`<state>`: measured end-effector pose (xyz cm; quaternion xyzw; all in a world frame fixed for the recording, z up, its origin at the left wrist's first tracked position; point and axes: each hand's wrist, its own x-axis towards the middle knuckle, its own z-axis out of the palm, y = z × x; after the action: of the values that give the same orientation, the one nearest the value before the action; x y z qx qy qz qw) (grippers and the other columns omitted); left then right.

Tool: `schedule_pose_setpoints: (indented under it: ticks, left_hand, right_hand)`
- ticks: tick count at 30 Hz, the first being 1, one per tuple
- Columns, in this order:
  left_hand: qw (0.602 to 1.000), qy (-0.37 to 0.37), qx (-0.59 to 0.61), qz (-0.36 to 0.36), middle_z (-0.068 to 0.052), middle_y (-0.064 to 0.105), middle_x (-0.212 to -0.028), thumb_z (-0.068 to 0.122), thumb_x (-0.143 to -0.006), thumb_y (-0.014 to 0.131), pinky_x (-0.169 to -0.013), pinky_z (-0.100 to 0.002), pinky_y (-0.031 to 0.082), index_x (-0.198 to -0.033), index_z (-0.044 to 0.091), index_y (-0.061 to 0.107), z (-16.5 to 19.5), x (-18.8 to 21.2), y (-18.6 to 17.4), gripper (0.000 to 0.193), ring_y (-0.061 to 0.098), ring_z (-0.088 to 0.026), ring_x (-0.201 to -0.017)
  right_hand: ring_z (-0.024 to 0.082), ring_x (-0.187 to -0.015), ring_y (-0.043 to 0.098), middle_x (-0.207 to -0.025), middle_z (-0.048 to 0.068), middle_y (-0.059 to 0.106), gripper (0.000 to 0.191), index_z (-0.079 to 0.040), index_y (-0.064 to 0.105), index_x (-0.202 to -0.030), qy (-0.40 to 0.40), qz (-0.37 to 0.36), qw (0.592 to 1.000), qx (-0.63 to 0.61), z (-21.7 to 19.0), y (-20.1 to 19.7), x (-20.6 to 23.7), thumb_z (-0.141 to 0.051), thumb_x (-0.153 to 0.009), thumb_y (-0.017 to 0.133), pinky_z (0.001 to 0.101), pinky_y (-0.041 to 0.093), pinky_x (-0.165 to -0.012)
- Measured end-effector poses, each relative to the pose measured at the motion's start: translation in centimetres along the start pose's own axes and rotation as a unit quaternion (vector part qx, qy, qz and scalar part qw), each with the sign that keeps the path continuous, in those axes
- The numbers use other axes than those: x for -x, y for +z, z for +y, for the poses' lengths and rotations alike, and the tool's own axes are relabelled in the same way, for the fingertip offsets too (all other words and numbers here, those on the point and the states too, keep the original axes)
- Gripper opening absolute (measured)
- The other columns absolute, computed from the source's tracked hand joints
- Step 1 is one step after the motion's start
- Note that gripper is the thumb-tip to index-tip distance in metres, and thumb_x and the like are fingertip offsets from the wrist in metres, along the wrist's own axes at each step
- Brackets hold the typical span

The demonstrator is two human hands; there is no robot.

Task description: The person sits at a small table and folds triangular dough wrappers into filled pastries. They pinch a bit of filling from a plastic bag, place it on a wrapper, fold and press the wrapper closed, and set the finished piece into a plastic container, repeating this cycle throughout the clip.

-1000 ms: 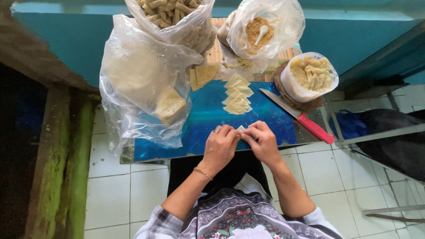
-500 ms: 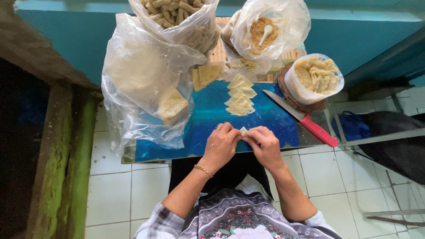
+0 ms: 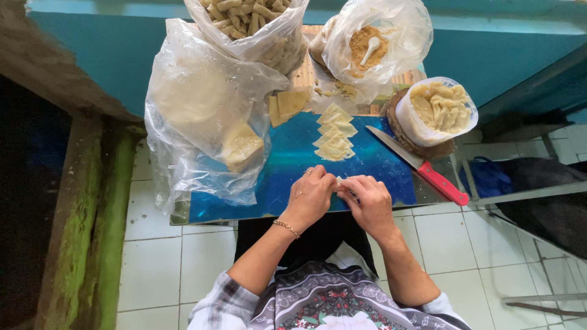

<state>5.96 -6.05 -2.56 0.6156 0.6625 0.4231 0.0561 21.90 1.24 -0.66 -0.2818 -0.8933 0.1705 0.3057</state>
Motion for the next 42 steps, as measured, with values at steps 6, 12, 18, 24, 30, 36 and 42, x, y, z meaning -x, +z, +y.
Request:
schedule_pose_setpoints:
  ticks: [6,12,18,24,30,36,42]
  left_hand:
    - [0.998,0.058,-0.014,0.018,-0.009,0.060,-0.092,0.004,-0.089,0.067,-0.073,-0.041,0.055,-0.097,0.006,0.067,0.1,0.7,-0.3,0.008,0.064,-0.030,-0.088]
    - [0.999,0.046,-0.008,-0.009,-0.008,0.061,-0.090,0.004,-0.086,0.068,-0.073,-0.039,0.055,-0.090,0.008,0.067,-0.4,0.1,-0.1,0.006,0.065,-0.029,-0.088]
    - [0.997,0.025,0.071,0.000,-0.012,0.061,-0.096,0.009,-0.086,0.071,-0.075,-0.042,0.054,-0.101,0.003,0.066,-0.6,-0.6,-0.6,0.016,0.064,-0.033,-0.090]
    - [0.999,0.038,0.002,0.012,-0.010,0.061,-0.098,0.005,-0.087,0.069,-0.077,-0.039,0.055,-0.100,0.007,0.067,-0.7,-0.1,0.0,0.013,0.065,-0.030,-0.093]
    - [0.999,0.009,0.017,0.030,-0.013,0.060,-0.098,0.007,-0.086,0.069,-0.077,-0.042,0.055,-0.100,0.004,0.064,-1.0,-0.2,0.5,0.015,0.064,-0.033,-0.094]
    - [0.990,-0.095,0.100,0.034,-0.014,0.062,-0.100,0.014,-0.096,0.069,-0.077,-0.042,0.054,-0.114,0.003,0.063,-0.9,-1.1,-0.7,0.022,0.065,-0.033,-0.090]
    - [0.999,0.000,-0.009,0.033,-0.011,0.065,-0.110,0.014,-0.087,0.073,-0.080,-0.043,0.054,-0.108,0.008,0.068,-2.2,-1.9,-2.5,0.022,0.063,-0.033,-0.099]
  right_hand:
    - [0.025,-0.087,0.064,-0.092,0.004,0.067,0.012,-0.012,0.075,-0.099,0.014,0.031,0.999,0.017,0.1,0.6,-0.6,-0.013,-0.087,0.079,0.0360,0.050,-0.075]
    - [0.022,-0.093,0.067,-0.102,0.000,0.073,0.025,-0.013,0.074,-0.108,-0.050,0.027,0.986,0.157,-1.0,-0.3,0.6,-0.010,-0.083,0.076,0.0386,0.046,-0.075]
    - [0.021,-0.094,0.066,-0.107,0.000,0.074,0.020,-0.013,0.075,-0.106,-0.055,0.031,0.988,0.143,-0.5,0.3,0.0,-0.013,-0.085,0.077,0.0380,0.046,-0.075]
    - [0.024,-0.100,0.065,-0.111,0.002,0.071,0.028,-0.014,0.076,-0.115,-0.045,0.058,0.988,0.139,0.0,1.1,-0.6,-0.010,-0.087,0.075,0.0371,0.050,-0.083]
    - [0.022,-0.099,0.066,-0.109,0.002,0.072,0.034,-0.012,0.071,-0.119,-0.083,0.030,0.983,0.163,-1.4,0.3,-1.2,-0.020,-0.087,0.076,0.0405,0.048,-0.083]
    - [0.029,-0.082,0.071,-0.093,0.010,0.076,0.015,-0.013,0.076,-0.105,-0.069,-0.119,0.987,0.083,1.3,-1.6,-7.7,-0.014,-0.091,0.072,0.0435,0.050,-0.070]
    - [0.036,-0.087,0.068,-0.096,0.015,0.072,0.012,-0.007,0.077,-0.111,-0.177,0.061,0.980,0.070,1.0,-2.4,-22.2,-0.006,-0.103,0.068,0.0455,0.053,-0.075]
